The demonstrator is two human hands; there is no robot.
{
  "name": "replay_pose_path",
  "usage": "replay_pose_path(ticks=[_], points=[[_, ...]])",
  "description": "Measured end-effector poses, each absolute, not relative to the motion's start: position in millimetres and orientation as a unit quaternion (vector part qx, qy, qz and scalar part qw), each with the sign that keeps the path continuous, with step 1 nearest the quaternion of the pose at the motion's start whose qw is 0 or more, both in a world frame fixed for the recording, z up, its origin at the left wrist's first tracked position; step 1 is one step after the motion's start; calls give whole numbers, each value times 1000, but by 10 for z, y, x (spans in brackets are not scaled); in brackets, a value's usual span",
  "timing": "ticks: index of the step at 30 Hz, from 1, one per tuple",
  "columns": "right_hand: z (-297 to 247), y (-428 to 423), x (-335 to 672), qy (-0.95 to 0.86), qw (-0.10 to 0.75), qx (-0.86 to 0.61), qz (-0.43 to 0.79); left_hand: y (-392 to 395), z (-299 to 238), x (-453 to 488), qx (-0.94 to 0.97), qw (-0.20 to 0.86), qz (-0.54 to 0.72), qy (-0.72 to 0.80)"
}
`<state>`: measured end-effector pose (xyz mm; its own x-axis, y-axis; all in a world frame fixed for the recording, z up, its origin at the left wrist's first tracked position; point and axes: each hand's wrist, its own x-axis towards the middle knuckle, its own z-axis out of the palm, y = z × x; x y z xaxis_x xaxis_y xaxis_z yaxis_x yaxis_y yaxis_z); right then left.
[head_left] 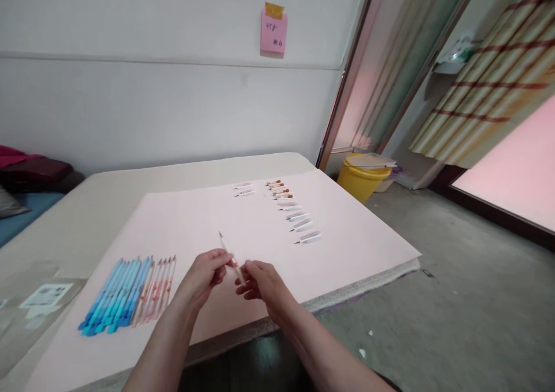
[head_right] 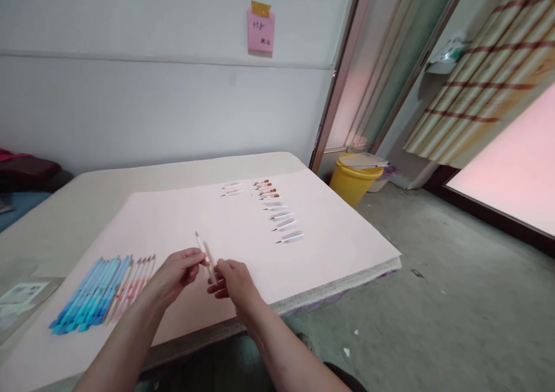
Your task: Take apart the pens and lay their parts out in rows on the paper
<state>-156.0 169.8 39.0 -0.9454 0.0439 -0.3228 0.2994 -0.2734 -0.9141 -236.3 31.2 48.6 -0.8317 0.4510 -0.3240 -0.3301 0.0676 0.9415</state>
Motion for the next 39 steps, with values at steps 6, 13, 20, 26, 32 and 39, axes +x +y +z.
replay_pose_path(ticks=[6,13,20,26,32,39], points=[[454,1744,-1549,521,124,125,-835,495,552,-2249,-3,308,783,540],[523,1731,-1533,456,143,114,-871,528,559,-2221,-35,284,821,494],[482,1628,-1523,709,-52,70,-700,618,494,-2152,-59,223,827,512],[431,1642,-1540,748,-42,92,-656,580,536,-2179,-63,244,820,513],[437,1715,-1539,727,-24,81,-681,574,545,-2238,-66,227,831,503],[479,1766,-1523,726,-15,102,-680,582,564,-2261,-58,279,824,490]])
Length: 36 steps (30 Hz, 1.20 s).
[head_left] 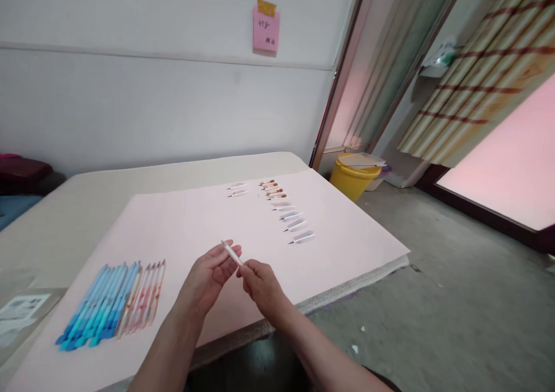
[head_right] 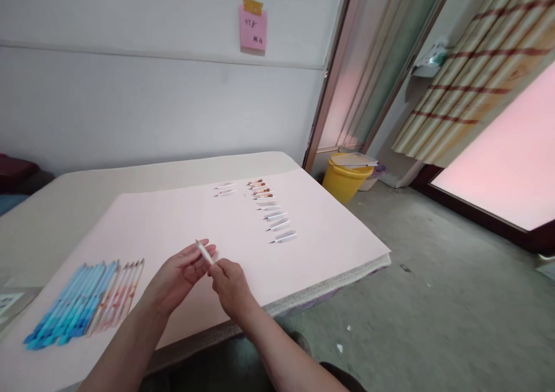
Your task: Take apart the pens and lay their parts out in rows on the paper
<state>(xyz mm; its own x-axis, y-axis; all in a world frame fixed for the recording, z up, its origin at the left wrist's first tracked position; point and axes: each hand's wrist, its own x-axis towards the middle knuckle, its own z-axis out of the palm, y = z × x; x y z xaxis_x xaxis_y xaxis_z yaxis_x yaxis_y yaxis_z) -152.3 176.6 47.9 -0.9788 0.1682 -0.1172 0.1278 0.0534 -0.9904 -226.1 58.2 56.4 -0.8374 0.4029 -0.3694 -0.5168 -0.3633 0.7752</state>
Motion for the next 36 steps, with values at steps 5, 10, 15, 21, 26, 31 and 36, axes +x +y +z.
replay_pose_path(ticks=[5,10,15,21,26,31,36], points=[[523,1793,-1500,-735,10,-91,672,593,562,-2262,-69,227,814,530],[528,1798,-1490,-727,16,-104,678,587,594,-2226,-42,283,826,487],[533,1780,-1476,-738,23,-85,669,565,546,-2241,-44,249,831,496],[543,1754,-1470,-772,35,-69,630,592,528,-2209,-49,206,835,508],[508,1793,-1488,-735,12,-93,671,570,613,-2192,-44,285,828,481],[501,1803,-1494,-708,-6,-101,699,553,590,-2210,-32,277,830,483],[495,1788,-1490,-699,-11,-105,707,542,566,-2220,-30,280,824,492]])
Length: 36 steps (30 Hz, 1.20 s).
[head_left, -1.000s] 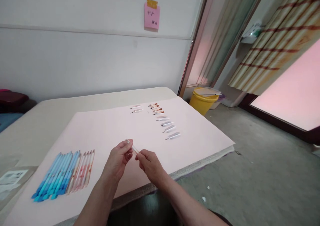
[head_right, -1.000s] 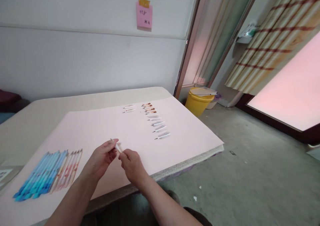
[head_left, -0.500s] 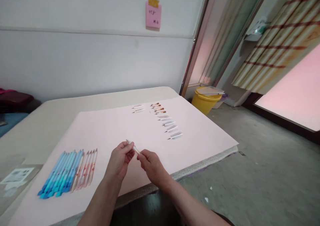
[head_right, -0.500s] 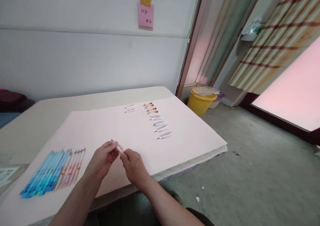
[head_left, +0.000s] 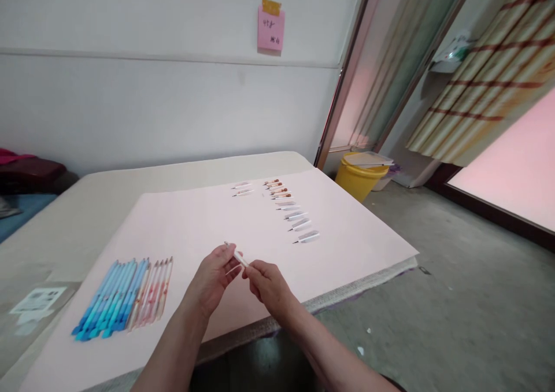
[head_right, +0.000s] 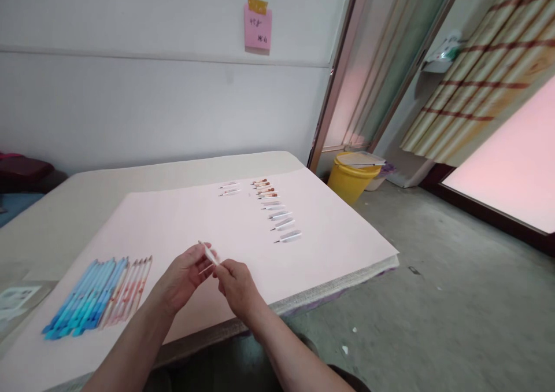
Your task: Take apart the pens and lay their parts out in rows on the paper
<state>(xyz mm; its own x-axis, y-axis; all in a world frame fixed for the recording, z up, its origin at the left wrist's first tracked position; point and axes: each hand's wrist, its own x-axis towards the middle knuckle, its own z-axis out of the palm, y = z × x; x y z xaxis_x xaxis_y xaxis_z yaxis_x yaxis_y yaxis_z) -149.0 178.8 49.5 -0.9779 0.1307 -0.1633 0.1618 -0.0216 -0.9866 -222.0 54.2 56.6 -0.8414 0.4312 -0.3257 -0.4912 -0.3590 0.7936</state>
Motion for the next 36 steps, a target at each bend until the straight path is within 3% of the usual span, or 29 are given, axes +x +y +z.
replay_pose_path(ticks=[3,9,15,29,36], points=[[502,1789,-1486,694,13,113,-711,531,571,-2232,-27,304,827,473],[514,1779,-1476,710,-1,96,-698,538,540,-2231,-31,245,829,501],[467,1793,-1491,699,5,106,-708,534,587,-2209,-30,319,823,469],[472,1778,-1461,700,25,107,-705,545,550,-2216,-74,269,836,473],[480,1783,-1462,708,25,111,-697,548,552,-2212,-68,292,849,435]])
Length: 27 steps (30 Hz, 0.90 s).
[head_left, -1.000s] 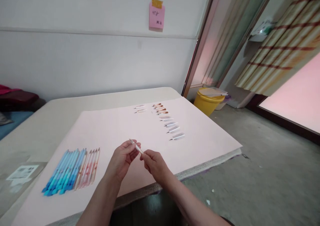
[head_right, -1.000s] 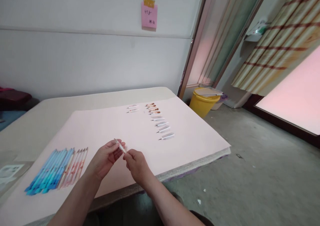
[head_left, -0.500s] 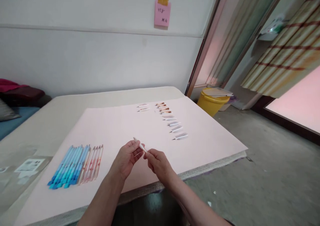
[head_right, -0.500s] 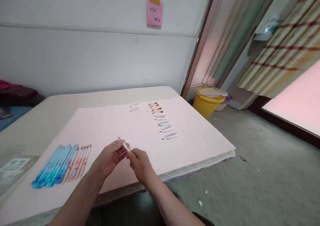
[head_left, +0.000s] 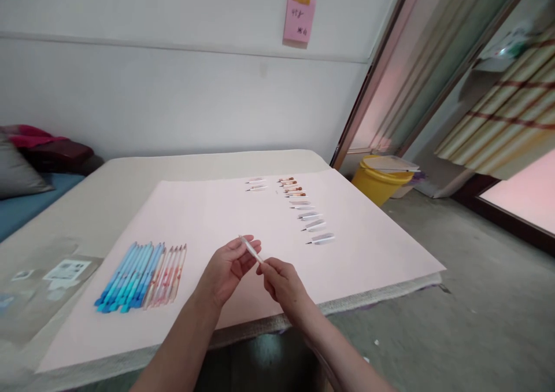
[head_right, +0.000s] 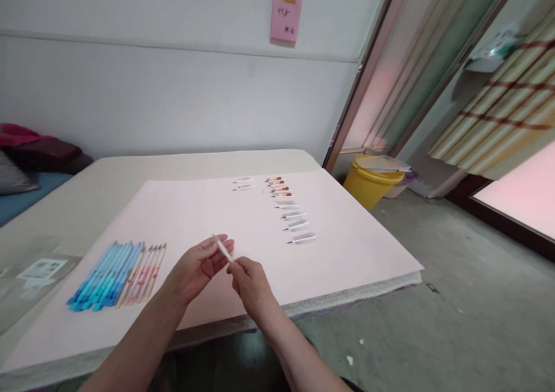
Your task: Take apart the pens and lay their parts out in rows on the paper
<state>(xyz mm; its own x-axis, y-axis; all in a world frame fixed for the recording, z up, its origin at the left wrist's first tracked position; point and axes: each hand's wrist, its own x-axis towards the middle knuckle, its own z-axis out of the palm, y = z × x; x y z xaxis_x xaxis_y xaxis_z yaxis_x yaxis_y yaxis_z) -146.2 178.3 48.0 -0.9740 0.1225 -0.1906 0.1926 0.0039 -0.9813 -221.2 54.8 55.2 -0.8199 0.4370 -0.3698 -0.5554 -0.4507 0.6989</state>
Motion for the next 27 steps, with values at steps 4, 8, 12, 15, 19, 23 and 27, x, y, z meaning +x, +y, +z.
replay_pose_path(ticks=[4,8,12,15,19,23,27], points=[[505,1768,-1441,734,15,104,-671,526,535,-2272,-108,235,858,444],[493,1764,-1430,745,15,100,-660,478,554,-2319,-127,209,860,448],[439,1780,-1440,758,22,94,-645,462,570,-2313,-128,200,854,463],[405,1842,-1438,759,46,85,-643,446,568,-2331,-125,179,853,475],[404,2002,-1441,749,100,68,-651,378,561,-2421,-143,144,854,478],[438,2067,-1498,710,38,135,-690,379,540,-2436,-161,128,861,465],[439,1950,-1566,666,-52,176,-723,532,492,-2305,-137,141,869,453]])
